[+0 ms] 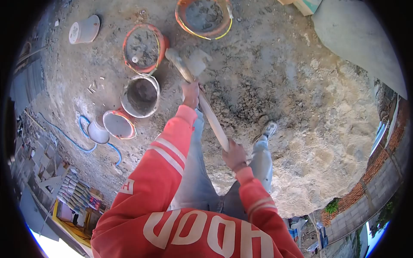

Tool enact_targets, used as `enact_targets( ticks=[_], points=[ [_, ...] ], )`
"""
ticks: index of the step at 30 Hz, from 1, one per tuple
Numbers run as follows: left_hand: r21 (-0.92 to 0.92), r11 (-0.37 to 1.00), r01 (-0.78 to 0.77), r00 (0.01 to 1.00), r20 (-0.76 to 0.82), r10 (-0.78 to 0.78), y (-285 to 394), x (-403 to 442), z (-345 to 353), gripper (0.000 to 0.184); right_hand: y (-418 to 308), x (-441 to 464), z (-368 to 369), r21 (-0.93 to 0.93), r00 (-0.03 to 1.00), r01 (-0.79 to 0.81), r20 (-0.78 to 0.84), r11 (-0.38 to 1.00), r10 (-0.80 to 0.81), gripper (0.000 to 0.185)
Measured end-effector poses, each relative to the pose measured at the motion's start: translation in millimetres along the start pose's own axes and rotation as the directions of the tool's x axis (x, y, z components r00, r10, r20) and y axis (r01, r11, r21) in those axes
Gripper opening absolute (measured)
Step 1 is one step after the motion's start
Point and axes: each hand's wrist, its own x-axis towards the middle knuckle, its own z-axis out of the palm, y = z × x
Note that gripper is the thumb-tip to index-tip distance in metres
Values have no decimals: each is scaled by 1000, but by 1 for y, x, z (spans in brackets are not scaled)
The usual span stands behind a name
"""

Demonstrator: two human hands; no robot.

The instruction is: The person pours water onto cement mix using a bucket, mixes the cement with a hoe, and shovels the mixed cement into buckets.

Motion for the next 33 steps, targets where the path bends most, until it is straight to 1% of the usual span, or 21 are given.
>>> enact_targets(
  ticks=[1,3,4,5,6,7,9,10,12,13,14,15,17,19,22,24,26,27,29,31,33],
  points=[
    [8,1000,-2,1000,-9,2,-5,5,4,16,19,16,31,27,998,58,-35,998,-57,54],
    [307,942,-138,982,-85,171,-13,10,15,23,42,44,74,152,1000,19,22,988,-22,58],
    [324,936,-138,980,-94,177,-37,30,12,23,50,55,89,170,999,23,31,985,-28,58],
    [589,748,-304,888,-109,446,-67,53,0,25,58,59,106,185,997,79,-13,980,-78,58],
    [802,455,-387,741,-23,671,-93,63,-13,28,65,57,122,202,991,127,-60,971,-117,58],
    [816,429,-387,743,1,669,-98,57,-19,28,69,54,124,233,993,112,-59,966,-100,58],
    [583,792,-184,943,-123,309,-93,36,-15,27,70,39,102,246,987,-22,158,969,-17,54],
    [591,783,-196,939,-118,324,-98,30,-13,27,71,28,102,191,995,-8,100,982,-11,48],
    [525,840,-134,979,-63,196,-120,3,-15,28,89,-3,101,192,991,-34,136,981,8,52],
    [525,838,-148,977,-53,205,-134,0,-13,28,96,-9,98,174,987,-43,162,984,15,56],
    [561,825,-72,988,-76,138,-163,-5,-18,26,104,-22,92,93,959,-111,270,989,83,61],
    [596,803,19,992,-108,57,-194,-18,-28,23,117,-43,93,88,955,-122,283,989,93,61],
    [520,854,5,978,-181,105,-239,-56,-28,19,140,-71,90,55,933,-191,320,980,164,66],
    [501,860,96,995,-54,-80,-268,-99,-27,17,144,-104,92,5,922,-251,304,968,238,56],
    [531,754,386,921,-173,-350,-353,-106,-34,13,145,-124,83,-74,872,-356,332,932,359,44],
    [488,764,422,889,-59,-453,-371,-109,-41,12,127,-119,69,-105,860,-359,348,927,372,41],
    [303,863,403,863,187,-469,-369,-114,-48,12,108,-99,56,-61,863,-380,337,923,378,38],
    [171,903,394,841,329,-429,-365,-119,-50,11,99,-92,49,-82,862,-383,326,920,388,38],
    [-6,904,427,796,477,-372,-337,-125,-47,11,75,-68,28,14,893,-341,317,940,319,34],
    [-17,864,503,782,435,-447,-294,-111,-30,12,35,-48,-16,26,922,-240,320,970,219,33],
    [-15,743,670,708,313,-633,-237,-106,-11,14,-3,-43,-61,82,927,-108,368,991,70,32]
  ],
)
